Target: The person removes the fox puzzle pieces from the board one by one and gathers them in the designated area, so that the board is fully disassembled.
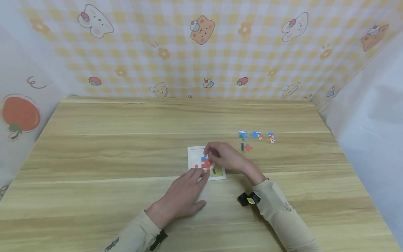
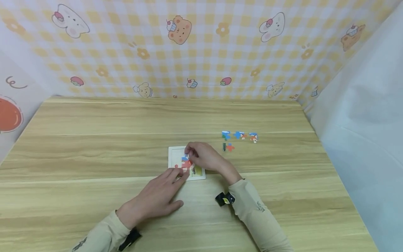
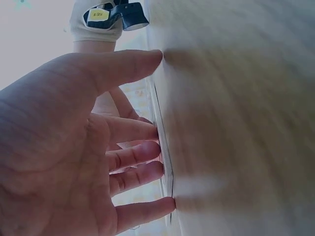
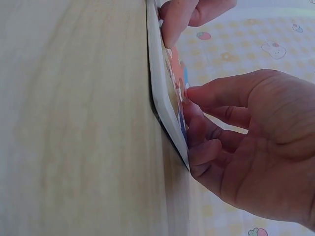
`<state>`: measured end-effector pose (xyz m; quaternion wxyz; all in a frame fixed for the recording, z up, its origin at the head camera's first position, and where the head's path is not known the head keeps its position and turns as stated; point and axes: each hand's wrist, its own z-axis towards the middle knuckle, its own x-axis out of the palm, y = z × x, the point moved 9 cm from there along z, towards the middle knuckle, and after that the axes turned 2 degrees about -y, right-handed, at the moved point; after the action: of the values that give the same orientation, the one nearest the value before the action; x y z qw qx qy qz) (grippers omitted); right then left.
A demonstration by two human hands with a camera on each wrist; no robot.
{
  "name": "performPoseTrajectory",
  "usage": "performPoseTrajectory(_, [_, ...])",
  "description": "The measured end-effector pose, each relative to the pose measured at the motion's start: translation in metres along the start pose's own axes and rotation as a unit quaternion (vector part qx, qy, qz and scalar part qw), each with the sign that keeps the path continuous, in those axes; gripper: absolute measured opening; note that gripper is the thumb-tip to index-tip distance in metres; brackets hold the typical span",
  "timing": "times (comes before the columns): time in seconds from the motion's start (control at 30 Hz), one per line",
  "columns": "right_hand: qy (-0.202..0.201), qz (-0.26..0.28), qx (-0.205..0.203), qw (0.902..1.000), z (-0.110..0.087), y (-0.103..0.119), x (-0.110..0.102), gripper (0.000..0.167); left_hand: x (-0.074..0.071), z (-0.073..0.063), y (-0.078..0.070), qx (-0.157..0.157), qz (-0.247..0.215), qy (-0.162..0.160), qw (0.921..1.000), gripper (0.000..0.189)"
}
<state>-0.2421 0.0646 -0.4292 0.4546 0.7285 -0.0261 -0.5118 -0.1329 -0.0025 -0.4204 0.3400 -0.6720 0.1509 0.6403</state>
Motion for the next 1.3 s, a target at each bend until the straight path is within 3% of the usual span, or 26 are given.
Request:
performPoseTrajectory(0.37, [0.003,0.012,0.001,0.9999,0.001,-0.001,0.001,0.012,-0.004,-0.01,0.006,-0.039,-0.067,0.044,0.996,0.067])
performPoseTrajectory(0.5, [0.004,0.017,0.005,0.9998,0.001,-0.002,0.002,0.012,-0.005,-0.012,0.008,-0.04,-0.055,0.055,0.9962,0.063])
performPoseTrajectory(0.63, [0.004,0.013,0.007,0.9999,0.001,-0.004,0.003,0.012,-0.007,-0.012,0.01,-0.033,-0.033,0.051,0.9976,0.061])
performPoseTrajectory(0.9, [-0.006,0.02,0.003,0.9998,0.001,-0.004,0.001,0.012,-0.007,-0.011,0.01,-0.029,-0.038,0.048,0.9977,0.061])
performPoseTrajectory(1.3, [-0.019,0.048,0.041,0.9978,0.0,-0.01,-0.002,0.009,-0.008,-0.01,0.01,-0.023,-0.034,0.034,0.9986,0.057])
